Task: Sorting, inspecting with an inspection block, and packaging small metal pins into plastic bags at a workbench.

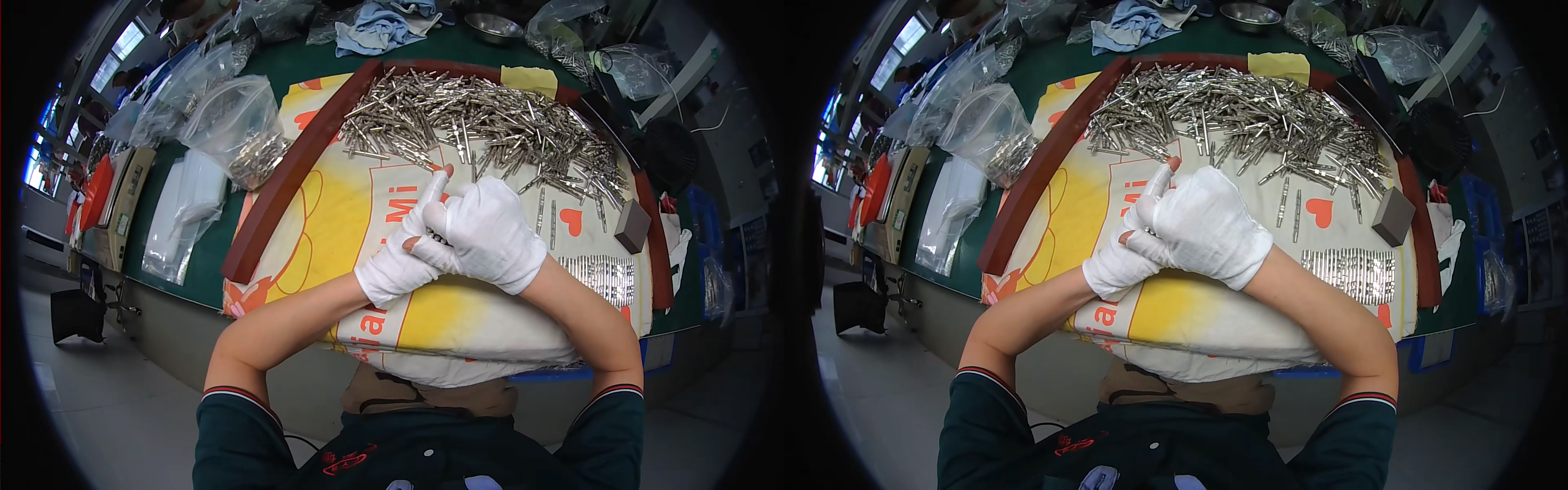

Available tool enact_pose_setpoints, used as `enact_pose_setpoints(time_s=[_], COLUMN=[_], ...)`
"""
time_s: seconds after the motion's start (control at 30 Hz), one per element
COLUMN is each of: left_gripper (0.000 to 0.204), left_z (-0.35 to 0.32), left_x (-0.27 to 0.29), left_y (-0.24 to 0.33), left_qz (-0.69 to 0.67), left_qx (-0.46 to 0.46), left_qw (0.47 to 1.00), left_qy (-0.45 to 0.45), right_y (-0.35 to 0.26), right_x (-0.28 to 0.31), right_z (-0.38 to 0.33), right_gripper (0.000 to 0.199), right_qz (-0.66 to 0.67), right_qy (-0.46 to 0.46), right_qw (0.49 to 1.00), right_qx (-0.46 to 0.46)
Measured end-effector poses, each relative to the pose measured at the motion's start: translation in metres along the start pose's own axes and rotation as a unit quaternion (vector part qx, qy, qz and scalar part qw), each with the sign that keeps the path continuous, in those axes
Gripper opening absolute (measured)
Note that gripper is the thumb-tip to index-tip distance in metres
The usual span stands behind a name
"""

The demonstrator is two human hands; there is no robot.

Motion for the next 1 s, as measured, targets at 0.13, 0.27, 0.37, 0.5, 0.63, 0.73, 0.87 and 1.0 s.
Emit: enact_pose_setpoints(time_s=[0.13, 0.27, 0.37, 0.5, 0.63, 0.73, 0.87, 1.0], left_gripper=[0.097, 0.088, 0.082, 0.077, 0.072, 0.050, 0.026, 0.027], left_z=[0.003, 0.006, 0.005, 0.000, -0.004, -0.002, -0.005, -0.003], left_x=[0.001, 0.011, 0.011, 0.007, 0.005, 0.006, -0.004, -0.003], left_y=[0.023, 0.035, 0.038, 0.053, 0.030, 0.045, 0.052, 0.060], left_qz=[0.094, 0.377, 0.356, 0.311, 0.371, 0.316, -0.030, -0.216], left_qx=[0.021, -0.104, -0.116, -0.185, -0.156, -0.170, 0.022, 0.324], left_qw=[0.995, 0.920, 0.927, 0.930, 0.915, 0.933, 0.995, 0.893], left_qy=[-0.027, 0.037, 0.037, 0.058, 0.037, 0.028, -0.095, -0.226], right_y=[-0.001, -0.005, -0.007, -0.014, -0.011, -0.010, -0.002, 0.007], right_x=[0.000, 0.001, -0.003, 0.005, -0.001, 0.000, 0.023, 0.015], right_z=[-0.009, -0.010, -0.007, -0.011, -0.014, -0.013, -0.012, -0.015], right_gripper=[0.036, 0.030, 0.030, 0.028, 0.028, 0.023, 0.015, 0.018], right_qz=[0.000, 0.010, 0.030, -0.008, 0.002, 0.071, 0.154, 0.266], right_qy=[0.094, 0.098, 0.119, 0.143, 0.107, 0.153, 0.139, 0.073], right_qw=[0.995, 0.994, 0.991, 0.987, 0.993, 0.984, 0.978, 0.957], right_qx=[0.046, 0.048, 0.045, 0.066, 0.038, 0.057, -0.004, -0.091])
Point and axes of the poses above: each hand's wrist, its own z-axis towards the middle knuckle, its own x-axis out of the back of the hand, y = z × x, the point moved 3 cm from there along z, towards the middle knuckle, and after that the axes turned 7 degrees about -y, right-handed, at the moved point
